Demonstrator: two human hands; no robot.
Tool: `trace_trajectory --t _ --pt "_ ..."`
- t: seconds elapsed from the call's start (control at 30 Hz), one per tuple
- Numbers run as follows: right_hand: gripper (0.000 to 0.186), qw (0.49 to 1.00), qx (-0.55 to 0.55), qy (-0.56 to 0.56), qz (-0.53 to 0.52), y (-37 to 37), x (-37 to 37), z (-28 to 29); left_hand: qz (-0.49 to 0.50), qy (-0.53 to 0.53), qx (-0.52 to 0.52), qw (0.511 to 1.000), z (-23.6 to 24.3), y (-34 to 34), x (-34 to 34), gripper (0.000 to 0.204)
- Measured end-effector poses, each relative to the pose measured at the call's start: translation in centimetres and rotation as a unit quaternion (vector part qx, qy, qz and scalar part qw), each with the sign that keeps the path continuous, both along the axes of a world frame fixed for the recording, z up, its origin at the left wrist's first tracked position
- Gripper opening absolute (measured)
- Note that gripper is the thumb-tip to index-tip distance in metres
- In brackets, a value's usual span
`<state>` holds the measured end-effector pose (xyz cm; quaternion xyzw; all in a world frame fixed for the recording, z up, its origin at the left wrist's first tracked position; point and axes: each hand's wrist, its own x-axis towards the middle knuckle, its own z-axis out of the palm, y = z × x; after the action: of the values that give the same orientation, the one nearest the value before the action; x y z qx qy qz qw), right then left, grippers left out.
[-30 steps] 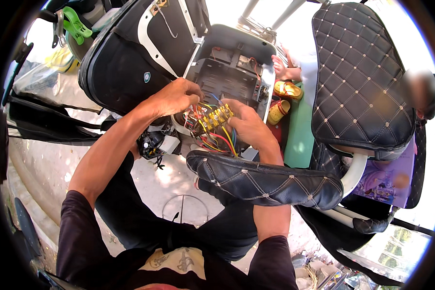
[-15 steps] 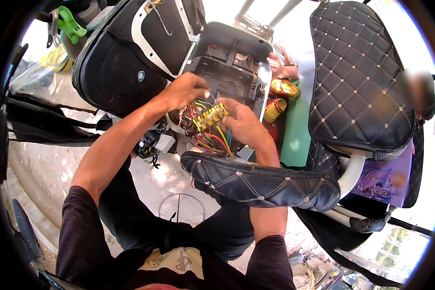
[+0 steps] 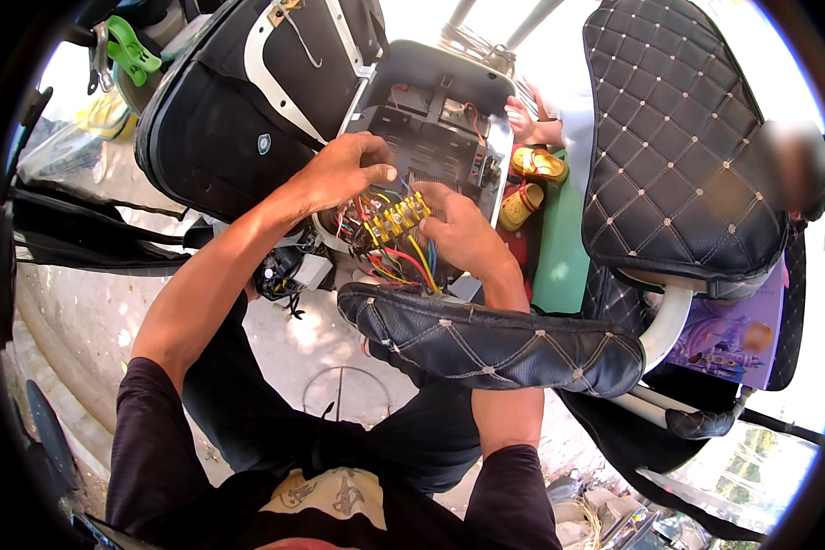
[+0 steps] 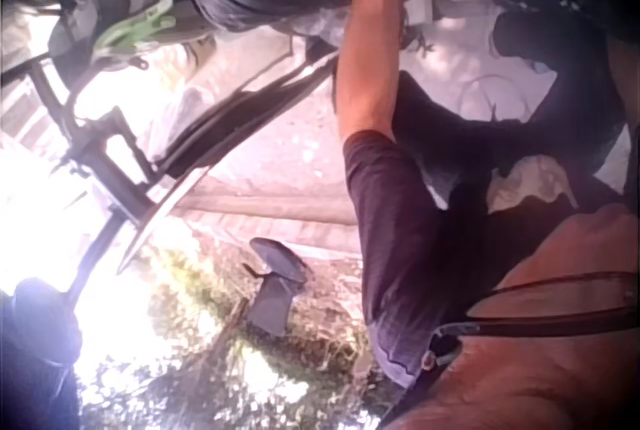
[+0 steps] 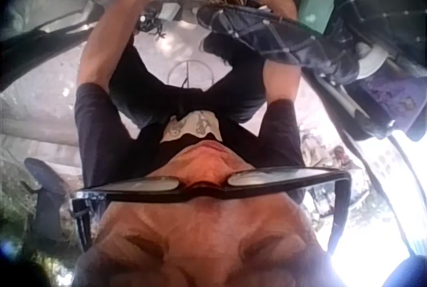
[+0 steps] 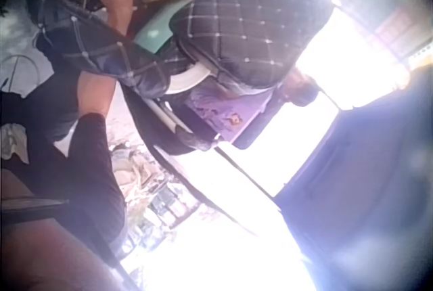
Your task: The person works on the electrical wiring inside the under-seat compartment of a scooter. They lift the seat, access the wiring harness and fuse block, and manipulate several colored wires and connectors with both hands.
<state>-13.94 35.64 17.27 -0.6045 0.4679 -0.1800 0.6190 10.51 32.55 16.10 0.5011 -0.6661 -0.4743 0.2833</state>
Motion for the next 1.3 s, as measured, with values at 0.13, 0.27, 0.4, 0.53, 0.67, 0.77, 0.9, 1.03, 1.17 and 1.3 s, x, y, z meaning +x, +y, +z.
trace_trajectory --t 0.13,0.27,0.4,0.53,0.67,0.77,0.9,1.03,1.17,1.3 --pt "0.062 1.000 -0.001 0.003 0.006 0.0 0.3 0.6 -0.053 0.017 0.035 0.998 0.6 0.9 1.1 0.027" --pt "0.062 1.000 -0.006 0.004 0.001 0.1 0.0 0.3 -0.051 0.009 0.039 0.998 1.3 0.9 0.7 0.026" --pt "0.061 1.000 0.007 -0.017 0.008 0.1 0.2 0.4 -0.085 -0.047 0.024 0.995 1.9 0.3 1.0 0.025" --pt "0.060 1.000 0.006 -0.023 0.006 0.0 0.3 0.5 -0.082 -0.097 -0.035 0.991 1.0 -0.2 0.7 0.025" --pt "0.058 0.999 0.006 -0.034 0.011 0.0 0.0 0.1 -0.094 -0.144 -0.071 0.983 0.7 -0.2 0.4 0.024" --pt "0.058 0.999 0.018 -0.040 0.019 0.1 0.4 0.6 -0.102 -0.180 -0.107 0.972 -0.7 -0.2 0.0 0.023" --pt "0.058 0.999 0.015 -0.037 0.010 0.0 0.1 0.1 -0.098 -0.205 -0.121 0.966 -0.9 -0.2 -0.4 0.023" --pt "0.058 0.999 0.017 -0.036 0.020 -0.2 0.0 0.0 -0.079 -0.167 -0.083 0.979 -0.2 0.1 0.1 0.024" --pt "0.059 0.999 0.021 -0.032 0.011 -0.1 0.0 0.3 -0.077 -0.137 -0.045 0.987 1.1 0.4 0.5 0.023" --pt "0.059 1.000 0.007 -0.026 0.000 0.0 0.0 0.0 -0.103 -0.089 -0.048 0.990 0.1 0.3 0.9 0.025"
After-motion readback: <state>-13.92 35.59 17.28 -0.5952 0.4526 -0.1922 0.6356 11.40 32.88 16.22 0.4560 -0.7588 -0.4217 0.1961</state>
